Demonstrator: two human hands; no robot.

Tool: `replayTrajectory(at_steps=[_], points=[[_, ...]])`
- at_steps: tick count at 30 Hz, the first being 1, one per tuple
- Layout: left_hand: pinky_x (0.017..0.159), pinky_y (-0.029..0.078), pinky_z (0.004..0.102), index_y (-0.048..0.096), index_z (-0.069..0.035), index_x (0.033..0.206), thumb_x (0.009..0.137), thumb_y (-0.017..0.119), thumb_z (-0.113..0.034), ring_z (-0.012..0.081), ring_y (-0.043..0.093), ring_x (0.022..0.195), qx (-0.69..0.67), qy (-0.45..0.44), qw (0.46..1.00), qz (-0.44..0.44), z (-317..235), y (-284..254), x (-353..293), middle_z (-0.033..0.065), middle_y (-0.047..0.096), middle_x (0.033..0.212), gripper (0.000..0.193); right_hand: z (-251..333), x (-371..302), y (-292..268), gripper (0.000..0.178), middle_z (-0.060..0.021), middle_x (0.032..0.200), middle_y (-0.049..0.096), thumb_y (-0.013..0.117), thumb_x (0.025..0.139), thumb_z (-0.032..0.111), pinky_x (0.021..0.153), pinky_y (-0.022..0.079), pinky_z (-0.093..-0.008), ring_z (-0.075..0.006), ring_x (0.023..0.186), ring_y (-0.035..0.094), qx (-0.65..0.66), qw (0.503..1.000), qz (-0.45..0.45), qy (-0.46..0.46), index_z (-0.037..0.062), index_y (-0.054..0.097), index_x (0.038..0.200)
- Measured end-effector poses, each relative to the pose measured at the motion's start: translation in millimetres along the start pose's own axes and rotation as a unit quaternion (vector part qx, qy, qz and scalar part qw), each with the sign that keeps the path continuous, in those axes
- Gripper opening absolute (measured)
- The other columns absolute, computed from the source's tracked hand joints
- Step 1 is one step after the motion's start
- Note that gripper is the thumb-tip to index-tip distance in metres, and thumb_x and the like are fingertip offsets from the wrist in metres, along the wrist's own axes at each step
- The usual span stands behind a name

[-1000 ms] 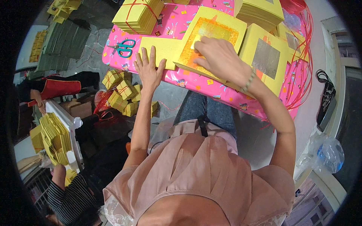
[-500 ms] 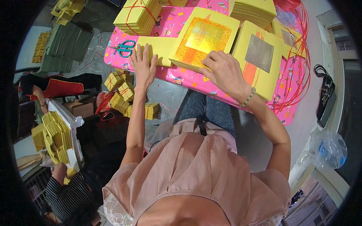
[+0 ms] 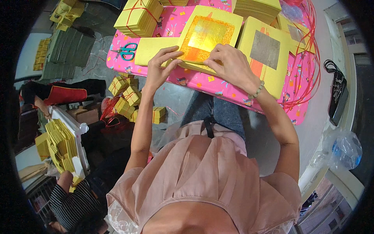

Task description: Counting and stacking sheets of yellow joss paper with gold foil centers.

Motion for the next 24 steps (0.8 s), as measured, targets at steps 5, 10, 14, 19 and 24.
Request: replayTrajectory(at_steps=[5, 10, 14, 19, 24], points=[[0.091, 0.053, 0.0379, 0.074, -0.009, 0.108, 0.084, 0.074, -0.014, 0.0289, 0.066, 0.108, -0.025, -0.016, 1.000, 0.006, 1.8, 0.3, 1.9, 0.0134, 0.067, 0.117, 0.024, -4.9, -0.8, -0.6, 0.024, -0.0085, 0.086, 0.066, 0.067, 0.088, 0.028, 0.074, 0.050, -0.0397, -0.0267, 0.083, 0.064, 0.010, 1.000, -0.002, 0.005, 0.0049, 0.073, 0.082], [0.092, 0.053, 0.0379, 0.075, -0.010, 0.108, 0.084, 0.074, -0.015, 0.0282, 0.066, 0.107, -0.020, -0.020, 1.000, 0.009, 2.6, -1.5, 2.9, 0.0130, 0.067, 0.117, 0.024, -6.7, 1.1, -0.4, 0.025, -0.0093, 0.087, 0.067, 0.068, 0.087, 0.028, 0.074, 0.051, -0.0394, -0.0277, 0.082, 0.065, 0.027, 0.999, 0.008, 0.031, 0.0044, 0.073, 0.083], [0.092, 0.053, 0.0378, 0.075, -0.011, 0.108, 0.084, 0.074, -0.015, 0.0281, 0.066, 0.108, -0.046, -0.040, 0.998, 0.011, 7.8, -0.3, 2.1, 0.0127, 0.067, 0.117, 0.024, -8.7, 2.9, 0.7, 0.026, -0.0096, 0.086, 0.067, 0.068, 0.087, 0.029, 0.074, 0.051, -0.0394, -0.0280, 0.081, 0.066, 0.038, 0.999, 0.008, 0.032, 0.0045, 0.074, 0.083], [0.092, 0.053, 0.0380, 0.075, -0.011, 0.107, 0.083, 0.075, -0.017, 0.0284, 0.066, 0.107, -0.013, -0.018, 1.000, 0.013, 0.5, -2.5, 6.4, 0.0124, 0.067, 0.117, 0.024, -9.3, 2.9, 0.1, 0.027, -0.0105, 0.085, 0.067, 0.067, 0.087, 0.029, 0.072, 0.051, -0.0394, -0.0289, 0.079, 0.065, 0.034, 0.999, -0.006, 0.022, 0.0036, 0.073, 0.081], [0.087, 0.053, 0.0386, 0.075, -0.009, 0.105, 0.081, 0.077, -0.020, 0.0286, 0.064, 0.102, 0.030, 0.026, 0.999, 0.005, -8.1, -1.7, 11.6, 0.0111, 0.067, 0.109, 0.026, 2.6, -2.4, -3.5, 0.024, -0.0116, 0.083, 0.065, 0.067, 0.087, 0.026, 0.071, 0.051, -0.0408, -0.0303, 0.080, 0.064, -0.008, 1.000, -0.019, 0.001, 0.0027, 0.071, 0.082]])
Point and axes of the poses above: each hand's wrist, its own x-axis towards the middle knuckle, its own y-axis out of the palm, z = x × y, the point moved 4 cm from there along x, towards the middle knuckle
